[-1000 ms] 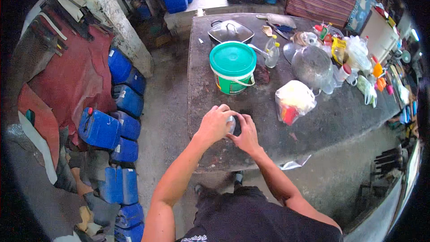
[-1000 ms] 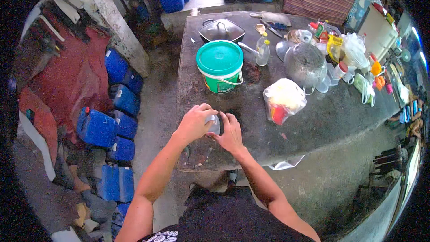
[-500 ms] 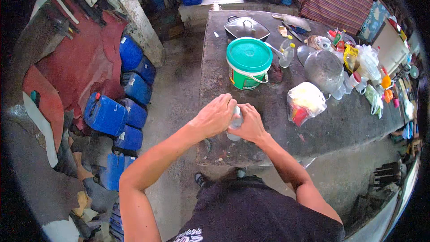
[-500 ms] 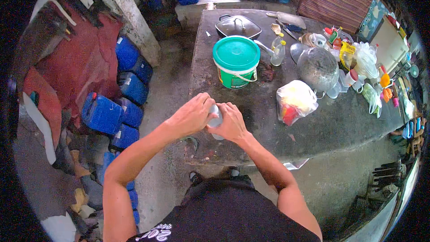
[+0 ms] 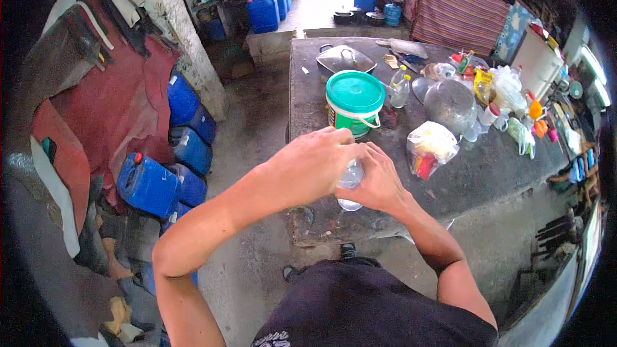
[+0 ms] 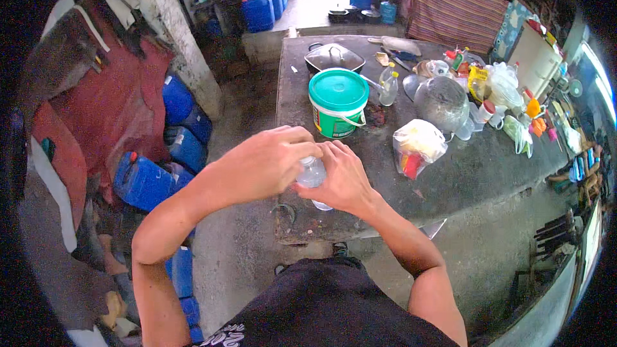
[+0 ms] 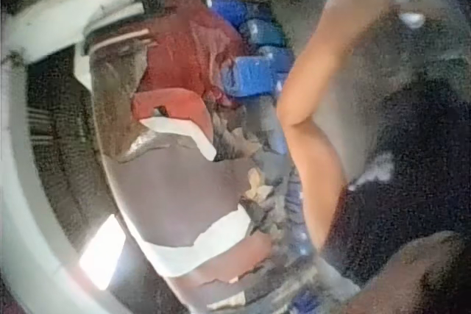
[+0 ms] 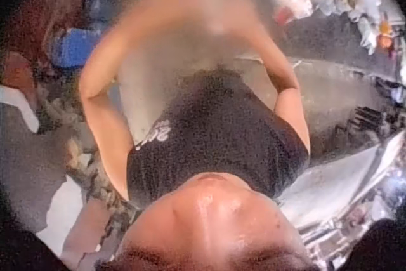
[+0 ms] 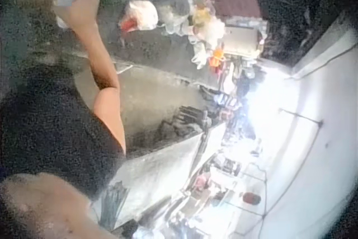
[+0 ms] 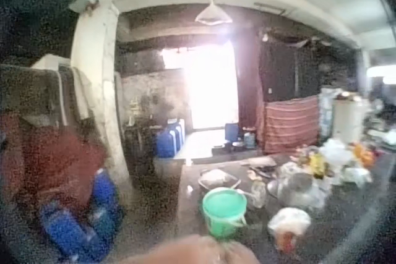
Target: Attaching metal loops or hardware to leather belt straps at a workshop table.
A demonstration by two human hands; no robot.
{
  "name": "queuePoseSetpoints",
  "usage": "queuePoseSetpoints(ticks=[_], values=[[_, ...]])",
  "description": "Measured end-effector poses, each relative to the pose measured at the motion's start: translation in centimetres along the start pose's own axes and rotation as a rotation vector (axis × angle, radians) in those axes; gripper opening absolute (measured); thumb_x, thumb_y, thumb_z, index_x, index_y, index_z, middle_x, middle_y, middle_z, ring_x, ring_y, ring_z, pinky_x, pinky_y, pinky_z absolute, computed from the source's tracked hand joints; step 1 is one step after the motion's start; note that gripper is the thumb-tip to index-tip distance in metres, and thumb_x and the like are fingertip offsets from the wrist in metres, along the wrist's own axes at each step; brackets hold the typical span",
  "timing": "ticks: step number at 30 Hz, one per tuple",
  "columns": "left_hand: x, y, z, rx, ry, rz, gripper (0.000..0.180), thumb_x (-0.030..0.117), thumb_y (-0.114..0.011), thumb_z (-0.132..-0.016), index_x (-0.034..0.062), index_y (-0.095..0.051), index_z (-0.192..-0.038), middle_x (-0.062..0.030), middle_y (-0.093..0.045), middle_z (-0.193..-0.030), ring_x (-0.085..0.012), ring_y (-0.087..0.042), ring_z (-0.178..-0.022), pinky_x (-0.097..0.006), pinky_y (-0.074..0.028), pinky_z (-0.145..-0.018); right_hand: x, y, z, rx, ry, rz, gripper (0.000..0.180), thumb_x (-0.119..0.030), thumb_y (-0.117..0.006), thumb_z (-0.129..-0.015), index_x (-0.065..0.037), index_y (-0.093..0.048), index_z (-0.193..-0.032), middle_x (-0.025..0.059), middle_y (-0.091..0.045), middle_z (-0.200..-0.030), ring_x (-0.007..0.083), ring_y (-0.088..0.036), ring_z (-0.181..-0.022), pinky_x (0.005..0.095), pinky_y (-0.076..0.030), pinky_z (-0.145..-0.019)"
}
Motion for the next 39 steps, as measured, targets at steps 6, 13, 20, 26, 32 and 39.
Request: queuePoseSetpoints(ticks=[6, 13, 20, 26, 32, 39], values=[[3.6, 3.6, 0.1, -0.013, 0.239, -0.096, 0.021, 0.016, -0.065, -0.085, 0.0000, -0.066, -0.099, -0.0161, -0.063, -0.084, -0.0348, -0.064, -0.075, -0.041, -0.052, -0.068, -2.6, 1.7, 0.6, 0.019, -0.005, 0.116, 0.064, -0.045, -0.080, -0.065, 0.002, -0.058, -0.104, 0.0159, -0.061, -0.096, 0.0329, -0.058, -0.094, 0.0423, -0.047, -0.088], [5.7, 6.0, 8.1, 0.149, 0.314, 0.475, 0.029, 0.009, -0.073, -0.081, 0.0018, -0.068, -0.109, -0.0113, -0.067, -0.085, -0.0191, -0.064, -0.068, -0.029, -0.051, -0.065, -7.7, 9.7, 1.9, 0.187, 0.213, 0.089, 0.063, -0.046, -0.080, -0.067, 0.001, -0.057, -0.102, 0.0141, -0.059, -0.092, 0.0326, -0.058, -0.080, 0.0438, -0.049, -0.075], [5.0, -3.6, 17.9, -0.032, 0.799, 0.757, 0.026, 0.005, -0.070, -0.085, 0.0000, -0.068, -0.110, -0.0095, -0.068, -0.092, -0.0136, -0.064, -0.079, -0.028, -0.052, -0.073, -13.3, 15.1, 0.8, 0.473, 0.687, 0.311, 0.047, -0.036, -0.077, -0.070, -0.007, -0.061, -0.104, 0.0089, -0.066, -0.088, 0.0213, -0.059, -0.071, 0.0326, -0.048, -0.059], [8.2, -4.4, 15.5, -0.048, 1.044, 1.159, 0.035, 0.013, -0.059, -0.088, -0.0054, -0.063, -0.117, -0.0127, -0.070, -0.108, -0.0165, -0.062, -0.098, -0.031, -0.049, -0.086, -18.4, 16.5, -1.5, 0.664, 0.625, 0.384, 0.040, -0.024, -0.065, -0.055, -0.010, -0.059, -0.092, 0.0128, -0.068, -0.091, 0.0238, -0.062, -0.078, 0.0359, -0.049, -0.058], [7.6, -4.5, 16.0, 0.004, 1.075, 1.133, 0.030, 0.014, -0.063, -0.086, -0.0037, -0.067, -0.110, -0.0113, -0.071, -0.101, -0.0154, -0.062, -0.091, -0.033, -0.050, -0.081, -24.7, 17.4, -0.7, 0.502, 0.192, 0.525, 0.041, -0.023, -0.068, -0.052, -0.024, -0.060, -0.092, -0.0014, -0.067, -0.103, 0.0206, -0.061, -0.084, 0.0296, -0.046, -0.068], [8.4, -3.3, 15.8, 0.072, 1.027, 0.968, 0.026, 0.013, -0.059, -0.084, -0.0042, -0.068, -0.101, -0.0108, -0.071, -0.089, -0.0163, -0.062, -0.081, -0.033, -0.050, -0.074, -27.3, 17.7, -0.7, 0.556, 0.226, 0.566, 0.049, -0.020, -0.070, -0.051, -0.029, -0.057, -0.097, -0.0058, -0.066, -0.108, 0.0191, -0.061, -0.087, 0.0299, -0.044, -0.070]])
Point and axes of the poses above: each hand's wrist, its own z-axis away from the middle knuckle, its own y-axis out of the back of the hand, x = y × z, the point moved 1 cm from there along -z, towards the middle knuckle
